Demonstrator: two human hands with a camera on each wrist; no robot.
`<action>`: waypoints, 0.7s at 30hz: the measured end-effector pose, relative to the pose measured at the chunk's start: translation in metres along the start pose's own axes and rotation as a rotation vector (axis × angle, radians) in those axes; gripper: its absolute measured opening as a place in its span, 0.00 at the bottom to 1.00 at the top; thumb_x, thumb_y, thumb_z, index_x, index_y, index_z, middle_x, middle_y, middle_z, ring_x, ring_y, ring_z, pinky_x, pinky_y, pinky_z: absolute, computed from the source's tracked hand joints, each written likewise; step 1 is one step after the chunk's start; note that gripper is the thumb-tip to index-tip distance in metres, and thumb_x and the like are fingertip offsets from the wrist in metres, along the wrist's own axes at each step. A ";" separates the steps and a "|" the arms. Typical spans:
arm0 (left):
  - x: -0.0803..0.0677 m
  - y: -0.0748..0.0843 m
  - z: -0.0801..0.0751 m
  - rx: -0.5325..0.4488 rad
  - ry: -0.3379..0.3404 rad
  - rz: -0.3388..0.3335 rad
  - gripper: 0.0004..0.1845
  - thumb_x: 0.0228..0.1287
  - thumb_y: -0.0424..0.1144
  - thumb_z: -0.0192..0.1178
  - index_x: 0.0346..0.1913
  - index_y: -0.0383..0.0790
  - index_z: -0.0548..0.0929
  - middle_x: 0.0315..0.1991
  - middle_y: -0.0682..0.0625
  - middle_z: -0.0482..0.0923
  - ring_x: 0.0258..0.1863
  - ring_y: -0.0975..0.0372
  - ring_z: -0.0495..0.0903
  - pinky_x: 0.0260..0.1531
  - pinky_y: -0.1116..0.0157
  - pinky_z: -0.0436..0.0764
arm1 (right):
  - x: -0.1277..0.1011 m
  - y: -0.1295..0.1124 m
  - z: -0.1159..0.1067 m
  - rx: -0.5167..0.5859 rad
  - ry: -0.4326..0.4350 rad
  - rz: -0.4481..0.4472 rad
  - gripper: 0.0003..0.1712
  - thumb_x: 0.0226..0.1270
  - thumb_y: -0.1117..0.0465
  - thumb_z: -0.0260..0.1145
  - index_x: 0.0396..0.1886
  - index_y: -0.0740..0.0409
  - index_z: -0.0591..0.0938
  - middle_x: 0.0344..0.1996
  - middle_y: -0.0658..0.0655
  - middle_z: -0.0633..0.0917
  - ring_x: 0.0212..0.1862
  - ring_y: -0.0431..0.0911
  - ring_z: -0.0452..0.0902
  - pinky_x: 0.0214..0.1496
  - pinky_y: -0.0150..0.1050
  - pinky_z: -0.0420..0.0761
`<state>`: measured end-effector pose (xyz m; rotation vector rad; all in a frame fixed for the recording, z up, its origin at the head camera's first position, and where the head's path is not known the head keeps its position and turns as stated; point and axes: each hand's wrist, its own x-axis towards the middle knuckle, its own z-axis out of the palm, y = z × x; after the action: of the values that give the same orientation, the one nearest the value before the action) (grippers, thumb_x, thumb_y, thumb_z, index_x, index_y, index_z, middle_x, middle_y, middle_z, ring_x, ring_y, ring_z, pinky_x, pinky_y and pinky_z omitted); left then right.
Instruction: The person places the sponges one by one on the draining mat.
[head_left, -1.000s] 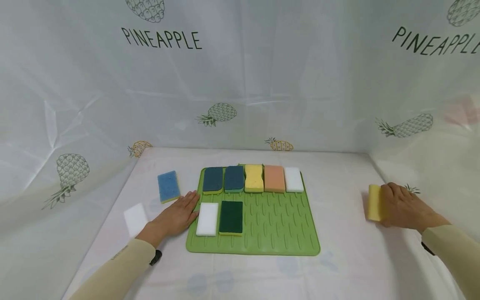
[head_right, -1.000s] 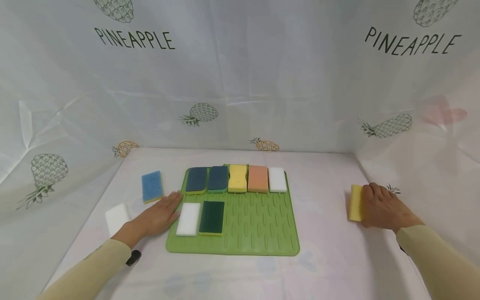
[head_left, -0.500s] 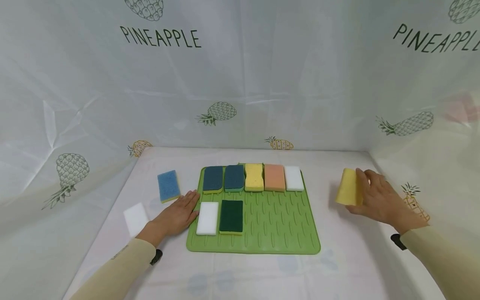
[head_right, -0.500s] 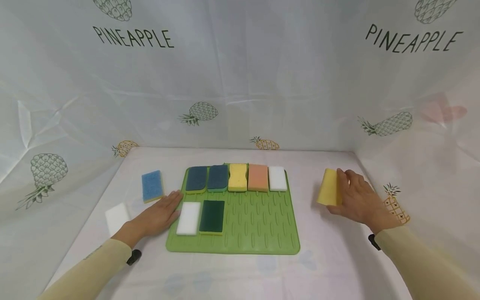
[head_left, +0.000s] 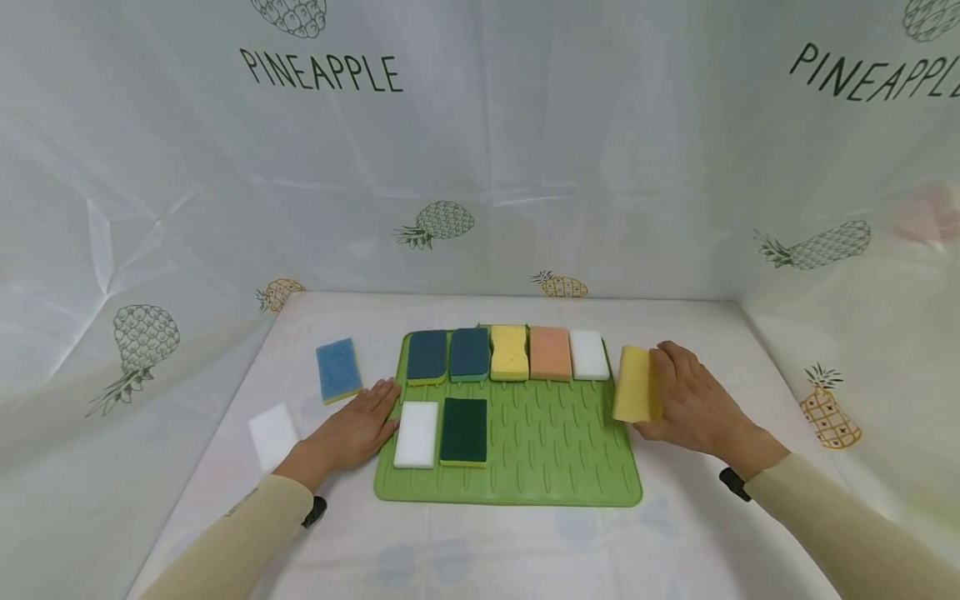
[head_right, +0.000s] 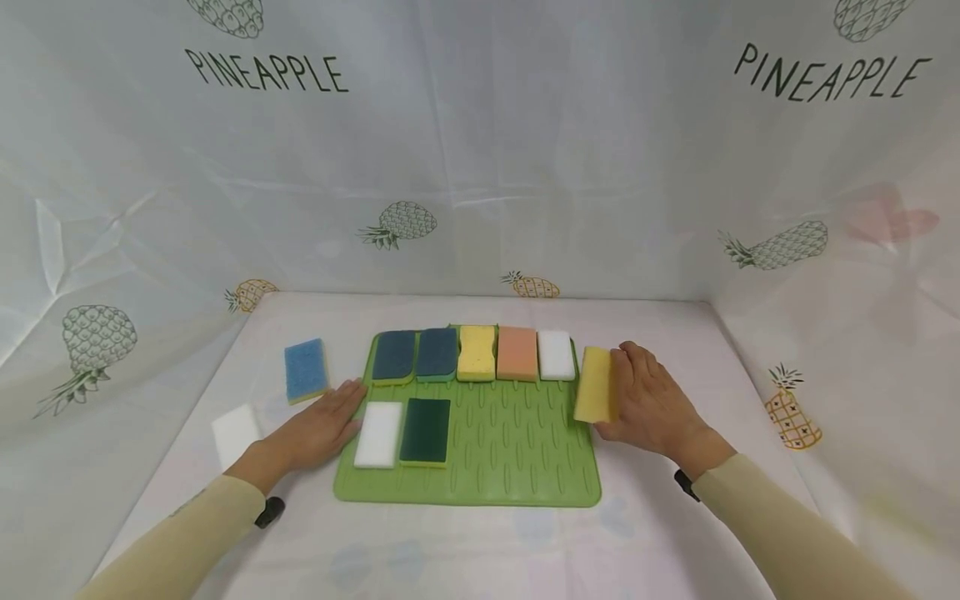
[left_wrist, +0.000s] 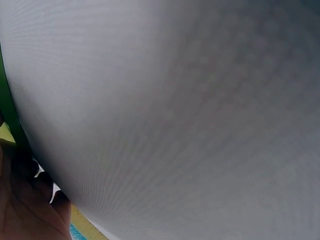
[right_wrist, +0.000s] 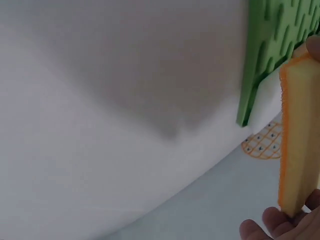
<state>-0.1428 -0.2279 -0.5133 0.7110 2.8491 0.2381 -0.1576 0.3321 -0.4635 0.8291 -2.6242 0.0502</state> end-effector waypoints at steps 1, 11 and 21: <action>0.000 0.000 0.000 -0.002 0.002 0.000 0.35 0.87 0.49 0.47 0.84 0.31 0.55 0.84 0.35 0.51 0.84 0.42 0.53 0.81 0.42 0.59 | 0.001 -0.004 0.001 0.003 -0.008 0.003 0.65 0.40 0.39 0.80 0.67 0.78 0.63 0.60 0.80 0.71 0.55 0.72 0.75 0.54 0.64 0.84; 0.000 0.001 -0.002 -0.028 0.010 -0.003 0.35 0.87 0.47 0.47 0.84 0.31 0.55 0.84 0.35 0.52 0.84 0.41 0.53 0.81 0.42 0.58 | -0.001 -0.001 -0.006 -0.111 -0.176 0.094 0.62 0.42 0.53 0.80 0.74 0.78 0.62 0.63 0.82 0.68 0.51 0.73 0.76 0.47 0.62 0.85; -0.001 0.002 -0.002 -0.034 0.013 -0.002 0.35 0.87 0.47 0.47 0.84 0.31 0.55 0.84 0.35 0.52 0.83 0.41 0.53 0.81 0.42 0.58 | -0.016 0.012 -0.014 -0.405 -0.261 0.039 0.47 0.52 0.69 0.82 0.71 0.78 0.72 0.64 0.79 0.73 0.49 0.66 0.77 0.38 0.53 0.84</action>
<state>-0.1422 -0.2270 -0.5105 0.7029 2.8507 0.2913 -0.1470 0.3531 -0.4555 0.6768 -2.7454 -0.5957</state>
